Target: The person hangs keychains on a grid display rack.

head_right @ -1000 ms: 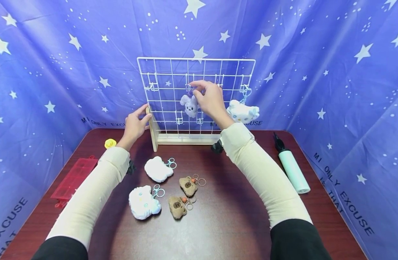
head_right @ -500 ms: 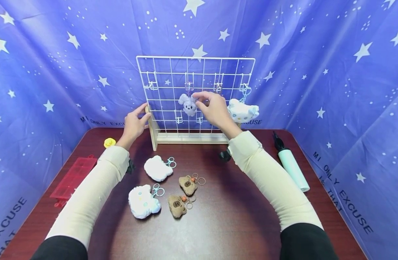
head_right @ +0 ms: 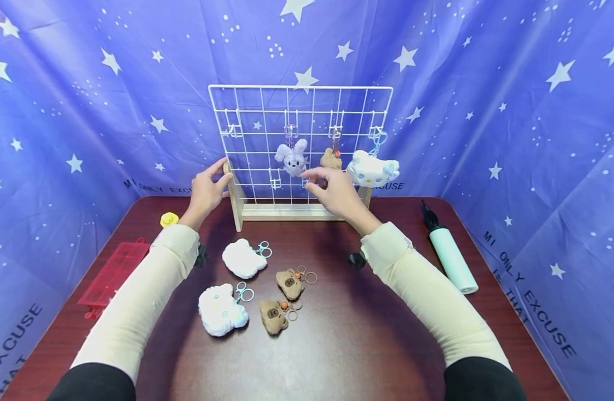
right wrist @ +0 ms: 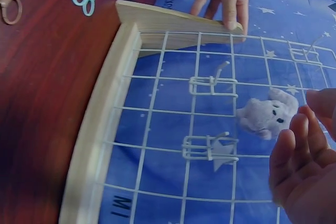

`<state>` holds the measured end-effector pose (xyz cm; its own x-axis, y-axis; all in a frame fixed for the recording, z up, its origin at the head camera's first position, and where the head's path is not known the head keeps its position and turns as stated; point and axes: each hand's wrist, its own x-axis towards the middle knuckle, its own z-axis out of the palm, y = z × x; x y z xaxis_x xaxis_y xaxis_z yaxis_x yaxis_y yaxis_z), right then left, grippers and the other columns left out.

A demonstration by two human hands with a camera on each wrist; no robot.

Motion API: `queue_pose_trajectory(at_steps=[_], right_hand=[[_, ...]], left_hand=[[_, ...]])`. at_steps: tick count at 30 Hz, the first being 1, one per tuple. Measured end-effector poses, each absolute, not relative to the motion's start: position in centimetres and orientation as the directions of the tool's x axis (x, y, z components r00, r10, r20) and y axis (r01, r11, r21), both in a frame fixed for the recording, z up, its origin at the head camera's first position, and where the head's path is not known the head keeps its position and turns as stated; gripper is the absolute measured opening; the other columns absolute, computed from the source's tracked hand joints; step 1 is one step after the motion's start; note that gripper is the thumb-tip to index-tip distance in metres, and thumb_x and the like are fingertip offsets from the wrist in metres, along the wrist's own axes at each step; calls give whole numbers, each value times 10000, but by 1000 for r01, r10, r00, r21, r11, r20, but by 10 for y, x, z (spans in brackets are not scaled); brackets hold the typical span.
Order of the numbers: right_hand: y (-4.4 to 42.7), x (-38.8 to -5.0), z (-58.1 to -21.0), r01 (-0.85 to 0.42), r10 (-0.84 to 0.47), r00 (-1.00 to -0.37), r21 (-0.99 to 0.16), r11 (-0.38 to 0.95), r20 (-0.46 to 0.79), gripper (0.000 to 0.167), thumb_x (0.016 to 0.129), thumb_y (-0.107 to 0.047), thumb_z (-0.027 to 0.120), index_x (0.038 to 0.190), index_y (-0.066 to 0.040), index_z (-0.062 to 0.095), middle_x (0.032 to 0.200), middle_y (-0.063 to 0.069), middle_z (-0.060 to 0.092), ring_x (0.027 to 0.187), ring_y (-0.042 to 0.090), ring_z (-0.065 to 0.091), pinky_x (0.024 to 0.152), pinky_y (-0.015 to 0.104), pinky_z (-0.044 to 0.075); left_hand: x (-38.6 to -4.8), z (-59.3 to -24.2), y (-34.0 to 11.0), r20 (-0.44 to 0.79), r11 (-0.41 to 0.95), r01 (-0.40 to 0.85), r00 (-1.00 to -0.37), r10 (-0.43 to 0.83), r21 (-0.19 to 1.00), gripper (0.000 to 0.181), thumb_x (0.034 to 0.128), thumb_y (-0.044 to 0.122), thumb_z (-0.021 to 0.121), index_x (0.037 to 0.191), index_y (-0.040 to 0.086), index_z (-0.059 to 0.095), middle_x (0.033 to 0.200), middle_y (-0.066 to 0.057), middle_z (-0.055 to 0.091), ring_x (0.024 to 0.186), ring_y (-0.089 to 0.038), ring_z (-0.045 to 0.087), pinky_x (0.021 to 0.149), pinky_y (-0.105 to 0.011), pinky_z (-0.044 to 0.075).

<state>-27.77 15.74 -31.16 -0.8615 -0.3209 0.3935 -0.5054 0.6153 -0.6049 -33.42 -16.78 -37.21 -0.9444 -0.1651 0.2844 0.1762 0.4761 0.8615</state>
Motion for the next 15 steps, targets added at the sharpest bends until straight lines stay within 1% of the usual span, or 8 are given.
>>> queue_pose_trajectory(at_steps=[6, 12, 15], right_hand=[[164, -273, -327, -518, -347, -855, -594, 616, 386, 225, 963, -157, 701, 1180, -126, 756, 775, 54, 673, 678, 153, 557, 556, 227, 445], [172, -268, -346, -501, -402, -864, -599, 624, 304, 244, 962, -122, 686, 1196, -91, 745, 881, 49, 720, 744, 133, 617, 643, 235, 497], [176, -265, -356, -497, -424, -864, -589, 637, 270, 256, 949, -121, 694, 1199, -103, 746, 882, 39, 731, 753, 121, 649, 670, 242, 524]], left_hand=[[-334, -372, -167, 290, 472, 180, -942, -169, 863, 484, 987, 198, 687, 1451, 292, 584, 1346, -93, 687, 991, -323, 755, 665, -233, 642], [-334, -372, -168, 297, 478, 186, -940, -167, 858, 488, 985, 181, 688, 1450, 292, 586, 1346, -94, 687, 982, -332, 754, 655, -231, 642], [-334, -373, -168, 301, 474, 194, -940, -161, 859, 483, 987, 185, 684, 1449, 289, 587, 1342, -94, 690, 988, -323, 753, 659, -226, 641]])
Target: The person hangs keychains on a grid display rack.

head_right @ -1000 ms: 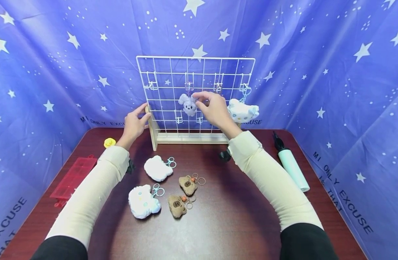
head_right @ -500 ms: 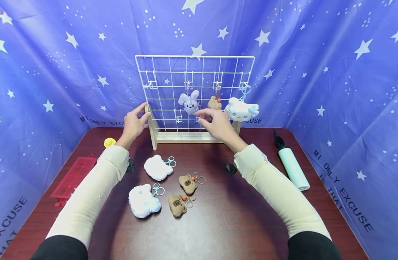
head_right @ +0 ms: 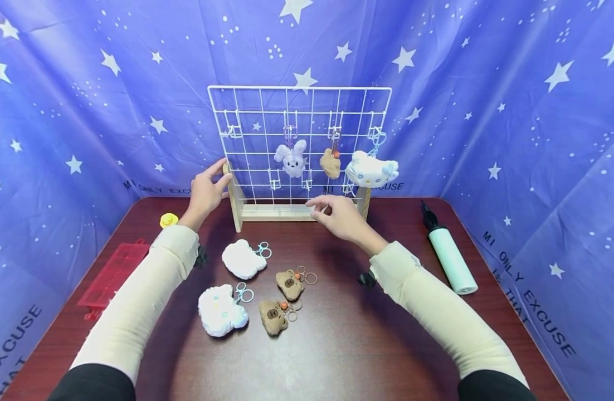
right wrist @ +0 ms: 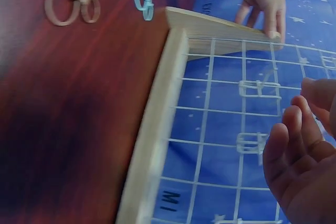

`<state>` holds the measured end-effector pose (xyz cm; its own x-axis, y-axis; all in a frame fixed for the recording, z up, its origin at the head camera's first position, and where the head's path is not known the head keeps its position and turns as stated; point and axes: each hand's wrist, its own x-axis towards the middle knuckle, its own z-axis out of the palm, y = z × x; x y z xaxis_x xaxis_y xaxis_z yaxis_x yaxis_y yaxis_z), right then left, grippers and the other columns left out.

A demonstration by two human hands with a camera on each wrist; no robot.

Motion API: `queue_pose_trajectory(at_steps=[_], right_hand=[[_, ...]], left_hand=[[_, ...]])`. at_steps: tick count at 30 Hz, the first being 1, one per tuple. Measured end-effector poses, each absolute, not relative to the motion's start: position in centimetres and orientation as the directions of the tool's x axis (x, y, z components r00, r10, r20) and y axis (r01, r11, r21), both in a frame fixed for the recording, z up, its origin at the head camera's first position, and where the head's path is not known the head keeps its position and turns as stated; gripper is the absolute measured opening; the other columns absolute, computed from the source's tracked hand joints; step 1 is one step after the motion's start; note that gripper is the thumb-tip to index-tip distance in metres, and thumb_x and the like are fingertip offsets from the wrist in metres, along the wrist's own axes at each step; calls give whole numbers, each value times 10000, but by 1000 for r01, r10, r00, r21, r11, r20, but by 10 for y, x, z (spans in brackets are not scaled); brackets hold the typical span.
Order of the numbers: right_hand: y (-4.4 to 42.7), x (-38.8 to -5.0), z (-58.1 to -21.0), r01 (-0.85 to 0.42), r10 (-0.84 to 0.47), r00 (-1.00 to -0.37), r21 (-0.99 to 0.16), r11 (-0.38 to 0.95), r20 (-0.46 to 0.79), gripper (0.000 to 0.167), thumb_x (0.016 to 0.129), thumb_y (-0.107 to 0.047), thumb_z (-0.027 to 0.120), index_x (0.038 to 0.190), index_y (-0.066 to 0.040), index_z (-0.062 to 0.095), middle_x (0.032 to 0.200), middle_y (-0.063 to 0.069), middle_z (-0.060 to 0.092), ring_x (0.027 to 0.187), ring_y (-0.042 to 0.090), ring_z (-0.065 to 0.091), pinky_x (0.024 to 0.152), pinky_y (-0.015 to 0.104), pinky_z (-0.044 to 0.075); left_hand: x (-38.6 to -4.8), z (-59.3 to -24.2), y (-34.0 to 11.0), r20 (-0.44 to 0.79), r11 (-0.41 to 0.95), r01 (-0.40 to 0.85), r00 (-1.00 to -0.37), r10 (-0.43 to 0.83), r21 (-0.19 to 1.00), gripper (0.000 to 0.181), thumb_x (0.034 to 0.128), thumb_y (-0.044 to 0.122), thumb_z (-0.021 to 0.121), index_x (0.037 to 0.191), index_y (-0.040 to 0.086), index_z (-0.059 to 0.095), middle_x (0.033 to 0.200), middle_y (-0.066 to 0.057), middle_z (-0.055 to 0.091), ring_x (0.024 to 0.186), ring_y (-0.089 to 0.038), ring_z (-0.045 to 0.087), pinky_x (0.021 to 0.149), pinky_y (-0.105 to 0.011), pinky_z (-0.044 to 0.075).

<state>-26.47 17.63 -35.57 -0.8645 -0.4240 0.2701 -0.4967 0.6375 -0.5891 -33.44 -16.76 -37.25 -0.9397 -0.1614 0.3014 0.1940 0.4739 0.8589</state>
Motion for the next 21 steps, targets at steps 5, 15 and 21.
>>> queue_pose_trajectory(at_steps=[5, 15, 21], right_hand=[[183, -260, -372, -504, -454, -857, -581, 639, 244, 249, 932, -126, 718, 1177, -100, 754, 870, 18, 746, 756, 132, 655, 694, 277, 532], [189, -251, -401, -510, -519, -839, -571, 643, 165, 233, 916, -148, 741, 1142, -95, 761, 839, -34, 733, 761, 98, 607, 696, 263, 499], [188, -246, -416, -532, -574, -811, -546, 647, 110, 225, 919, -155, 746, 1137, -102, 761, 841, -58, 730, 761, 63, 617, 693, 234, 508]], left_hand=[[-335, -373, -168, 309, 486, 196, -937, -164, 852, 481, 987, 194, 687, 1447, 290, 589, 1338, -85, 693, 967, -327, 757, 645, -225, 640], [-335, -374, -167, 306, 484, 194, -938, -162, 853, 480, 983, 191, 694, 1444, 276, 595, 1324, -87, 700, 1004, -324, 751, 665, -254, 647], [-335, -374, -167, 301, 483, 189, -939, -164, 855, 482, 984, 190, 691, 1447, 284, 590, 1328, -87, 698, 1003, -320, 752, 670, -250, 647]])
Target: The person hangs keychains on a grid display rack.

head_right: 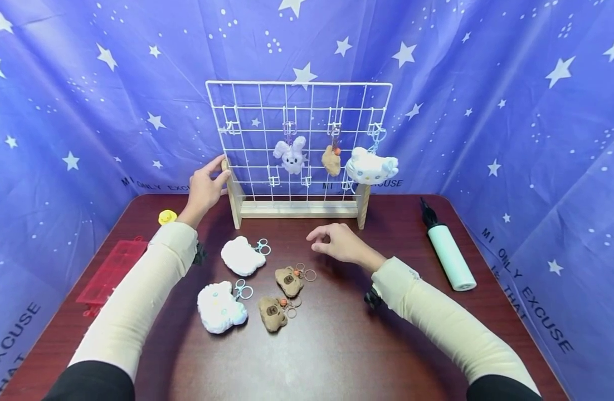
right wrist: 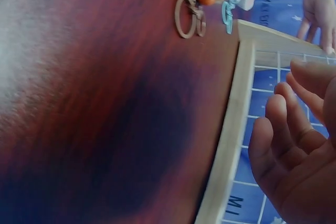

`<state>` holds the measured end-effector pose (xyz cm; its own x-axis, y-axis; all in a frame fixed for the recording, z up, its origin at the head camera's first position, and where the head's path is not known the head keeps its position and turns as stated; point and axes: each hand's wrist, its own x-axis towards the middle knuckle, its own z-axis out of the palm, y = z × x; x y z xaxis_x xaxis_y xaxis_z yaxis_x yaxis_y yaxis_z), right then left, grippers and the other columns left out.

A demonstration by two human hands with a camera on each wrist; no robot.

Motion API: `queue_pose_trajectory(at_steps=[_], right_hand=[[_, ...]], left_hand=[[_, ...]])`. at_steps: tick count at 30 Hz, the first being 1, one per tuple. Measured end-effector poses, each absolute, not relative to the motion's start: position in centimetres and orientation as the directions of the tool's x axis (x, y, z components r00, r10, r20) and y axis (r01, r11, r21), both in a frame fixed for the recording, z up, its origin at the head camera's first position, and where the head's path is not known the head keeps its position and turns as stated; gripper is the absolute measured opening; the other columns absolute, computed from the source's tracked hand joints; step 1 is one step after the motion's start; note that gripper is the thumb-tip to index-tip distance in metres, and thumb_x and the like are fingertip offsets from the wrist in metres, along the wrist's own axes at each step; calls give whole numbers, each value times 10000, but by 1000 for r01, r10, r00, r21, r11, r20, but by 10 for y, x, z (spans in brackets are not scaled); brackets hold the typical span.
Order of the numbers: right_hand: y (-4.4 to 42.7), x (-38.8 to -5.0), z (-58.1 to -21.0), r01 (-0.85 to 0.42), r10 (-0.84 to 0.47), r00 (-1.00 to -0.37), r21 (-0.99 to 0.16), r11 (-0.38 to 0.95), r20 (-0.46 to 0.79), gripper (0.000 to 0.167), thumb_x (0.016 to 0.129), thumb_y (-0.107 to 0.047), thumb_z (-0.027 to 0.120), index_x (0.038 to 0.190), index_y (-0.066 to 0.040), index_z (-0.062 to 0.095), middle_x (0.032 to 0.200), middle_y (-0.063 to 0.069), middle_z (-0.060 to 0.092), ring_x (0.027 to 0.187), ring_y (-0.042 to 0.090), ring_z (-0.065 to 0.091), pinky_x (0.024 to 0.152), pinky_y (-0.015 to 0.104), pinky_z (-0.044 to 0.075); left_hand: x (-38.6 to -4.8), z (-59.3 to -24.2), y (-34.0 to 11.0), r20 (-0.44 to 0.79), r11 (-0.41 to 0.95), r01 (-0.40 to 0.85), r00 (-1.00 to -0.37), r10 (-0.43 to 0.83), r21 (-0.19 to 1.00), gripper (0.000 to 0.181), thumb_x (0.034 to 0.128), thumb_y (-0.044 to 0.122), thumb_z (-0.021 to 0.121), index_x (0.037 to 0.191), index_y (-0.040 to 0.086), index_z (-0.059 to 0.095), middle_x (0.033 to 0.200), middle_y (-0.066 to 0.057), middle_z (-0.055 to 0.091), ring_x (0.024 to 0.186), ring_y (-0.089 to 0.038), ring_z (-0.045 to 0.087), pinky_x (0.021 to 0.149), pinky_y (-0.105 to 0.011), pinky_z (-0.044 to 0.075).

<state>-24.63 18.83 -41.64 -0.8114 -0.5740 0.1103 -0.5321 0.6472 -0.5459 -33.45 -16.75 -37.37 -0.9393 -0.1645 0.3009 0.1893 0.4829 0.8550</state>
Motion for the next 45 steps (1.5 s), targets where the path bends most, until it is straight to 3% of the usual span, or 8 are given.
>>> queue_pose_trajectory(at_steps=[8, 15, 22, 34, 45], right_hand=[[187, -242, -430, -540, -617, -786, -528, 655, 38, 225, 924, -167, 748, 1142, -111, 763, 942, -31, 777, 773, 55, 630, 709, 224, 529], [191, -237, -437, -551, -640, -768, -517, 655, 8, 199, 912, -154, 750, 1108, -126, 764, 783, -149, 692, 744, 20, 608, 781, 270, 551], [191, -233, -445, -557, -667, -745, -518, 650, -36, 211, 887, -153, 772, 1099, -142, 769, 767, -155, 693, 714, 8, 587, 754, 217, 517], [187, -229, -454, -610, -716, -697, -487, 625, -46, 231, 858, -142, 798, 1089, -139, 777, 769, -123, 691, 689, -32, 557, 676, 171, 495], [183, -230, -455, -656, -725, -689, -410, 633, -17, 170, 825, -154, 820, 979, -186, 755, 788, -117, 646, 735, 10, 570, 700, 200, 486]], left_hand=[[-335, -374, -167, 298, 487, 185, -940, -165, 854, 485, 984, 192, 692, 1448, 292, 589, 1337, -84, 694, 1015, -320, 749, 677, -249, 646], [-335, -372, -164, 290, 471, 186, -943, -160, 863, 485, 986, 196, 688, 1448, 303, 586, 1341, -84, 692, 1016, -304, 748, 677, -242, 646], [-334, -372, -166, 306, 482, 194, -937, -166, 855, 476, 983, 202, 693, 1441, 293, 596, 1330, -77, 699, 1002, -312, 754, 671, -250, 647], [-333, -373, -167, 289, 477, 179, -943, -168, 861, 481, 984, 202, 692, 1443, 305, 592, 1344, -81, 690, 1002, -323, 754, 665, -243, 645], [-334, -373, -168, 294, 472, 184, -941, -170, 862, 479, 981, 188, 695, 1437, 300, 599, 1334, -83, 696, 1003, -319, 754, 667, -243, 644]])
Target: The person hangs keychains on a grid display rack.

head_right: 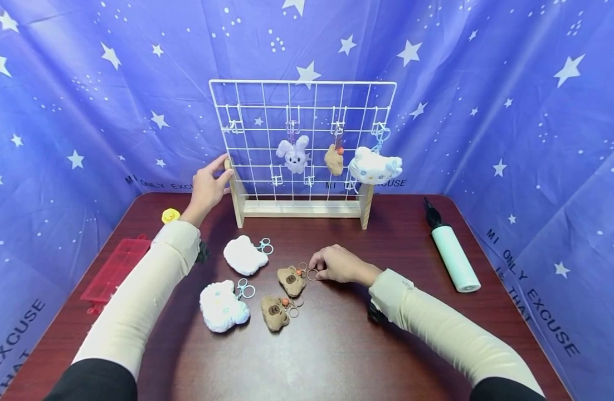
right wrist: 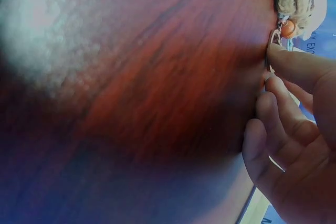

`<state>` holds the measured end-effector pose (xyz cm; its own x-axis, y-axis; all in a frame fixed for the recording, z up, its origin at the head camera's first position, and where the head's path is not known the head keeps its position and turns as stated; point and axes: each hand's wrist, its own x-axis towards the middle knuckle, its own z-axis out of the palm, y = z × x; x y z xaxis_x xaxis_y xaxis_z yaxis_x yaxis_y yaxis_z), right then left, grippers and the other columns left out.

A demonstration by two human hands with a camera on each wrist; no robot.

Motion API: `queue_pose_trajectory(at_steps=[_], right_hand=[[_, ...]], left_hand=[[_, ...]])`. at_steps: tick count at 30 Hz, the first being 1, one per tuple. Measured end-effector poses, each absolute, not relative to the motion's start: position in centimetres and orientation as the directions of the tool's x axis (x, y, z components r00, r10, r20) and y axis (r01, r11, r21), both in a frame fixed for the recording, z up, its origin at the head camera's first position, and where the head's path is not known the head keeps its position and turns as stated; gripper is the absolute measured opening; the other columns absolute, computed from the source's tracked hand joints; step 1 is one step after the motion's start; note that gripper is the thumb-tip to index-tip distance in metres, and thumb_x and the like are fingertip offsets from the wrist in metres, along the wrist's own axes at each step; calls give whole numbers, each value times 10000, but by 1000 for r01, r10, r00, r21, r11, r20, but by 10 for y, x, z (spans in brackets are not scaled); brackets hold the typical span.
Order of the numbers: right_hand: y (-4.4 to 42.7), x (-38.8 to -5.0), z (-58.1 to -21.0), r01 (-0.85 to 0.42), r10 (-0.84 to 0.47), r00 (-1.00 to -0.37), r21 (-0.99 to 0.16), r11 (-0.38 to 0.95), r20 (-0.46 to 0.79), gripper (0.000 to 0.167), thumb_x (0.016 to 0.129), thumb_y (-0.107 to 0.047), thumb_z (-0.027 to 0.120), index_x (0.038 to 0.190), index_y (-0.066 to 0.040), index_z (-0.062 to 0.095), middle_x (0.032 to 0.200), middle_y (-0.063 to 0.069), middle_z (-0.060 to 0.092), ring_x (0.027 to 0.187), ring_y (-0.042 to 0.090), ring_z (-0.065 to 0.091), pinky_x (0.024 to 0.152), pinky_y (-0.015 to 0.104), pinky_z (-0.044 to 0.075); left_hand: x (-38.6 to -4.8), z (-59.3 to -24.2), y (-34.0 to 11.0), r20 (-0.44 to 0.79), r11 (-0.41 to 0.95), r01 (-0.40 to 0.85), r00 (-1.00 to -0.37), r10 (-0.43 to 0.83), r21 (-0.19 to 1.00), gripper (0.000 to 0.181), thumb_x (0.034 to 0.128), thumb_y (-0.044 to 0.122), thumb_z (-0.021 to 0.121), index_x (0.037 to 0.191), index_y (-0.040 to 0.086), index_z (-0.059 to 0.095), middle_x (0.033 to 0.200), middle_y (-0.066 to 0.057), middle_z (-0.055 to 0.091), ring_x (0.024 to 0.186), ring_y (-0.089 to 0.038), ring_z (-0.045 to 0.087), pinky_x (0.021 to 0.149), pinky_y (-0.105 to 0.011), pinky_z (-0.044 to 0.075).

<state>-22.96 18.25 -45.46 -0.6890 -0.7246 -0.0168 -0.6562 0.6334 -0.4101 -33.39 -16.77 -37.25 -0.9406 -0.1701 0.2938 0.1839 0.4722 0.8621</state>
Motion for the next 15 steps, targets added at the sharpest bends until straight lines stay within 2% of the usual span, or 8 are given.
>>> queue_pose_trajectory(at_steps=[5, 9, 15], right_hand=[[182, -229, -456, -616, -696, -717, -444, 651, -27, 193, 809, -134, 830, 914, -193, 680, 790, -117, 636, 731, 36, 568, 702, 212, 478], [183, -229, -455, -598, -687, -726, -462, 655, -33, 223, 815, -134, 831, 878, -184, 624, 741, -138, 636, 697, 5, 550, 689, 208, 469], [184, -230, -452, -587, -688, -725, -493, 642, -32, 168, 848, -114, 798, 874, -183, 647, 717, -158, 681, 695, -33, 575, 701, 200, 484]], left_hand=[[-334, -372, -168, 283, 470, 174, -944, -170, 865, 486, 982, 200, 695, 1442, 316, 590, 1352, -76, 685, 1008, -324, 753, 666, -243, 645], [-334, -372, -168, 281, 468, 175, -945, -167, 866, 489, 983, 199, 694, 1445, 317, 587, 1356, -77, 683, 1021, -326, 750, 671, -247, 646], [-335, -372, -168, 280, 469, 174, -945, -167, 866, 490, 982, 194, 694, 1445, 316, 588, 1346, -82, 689, 1039, -321, 744, 679, -252, 647]])
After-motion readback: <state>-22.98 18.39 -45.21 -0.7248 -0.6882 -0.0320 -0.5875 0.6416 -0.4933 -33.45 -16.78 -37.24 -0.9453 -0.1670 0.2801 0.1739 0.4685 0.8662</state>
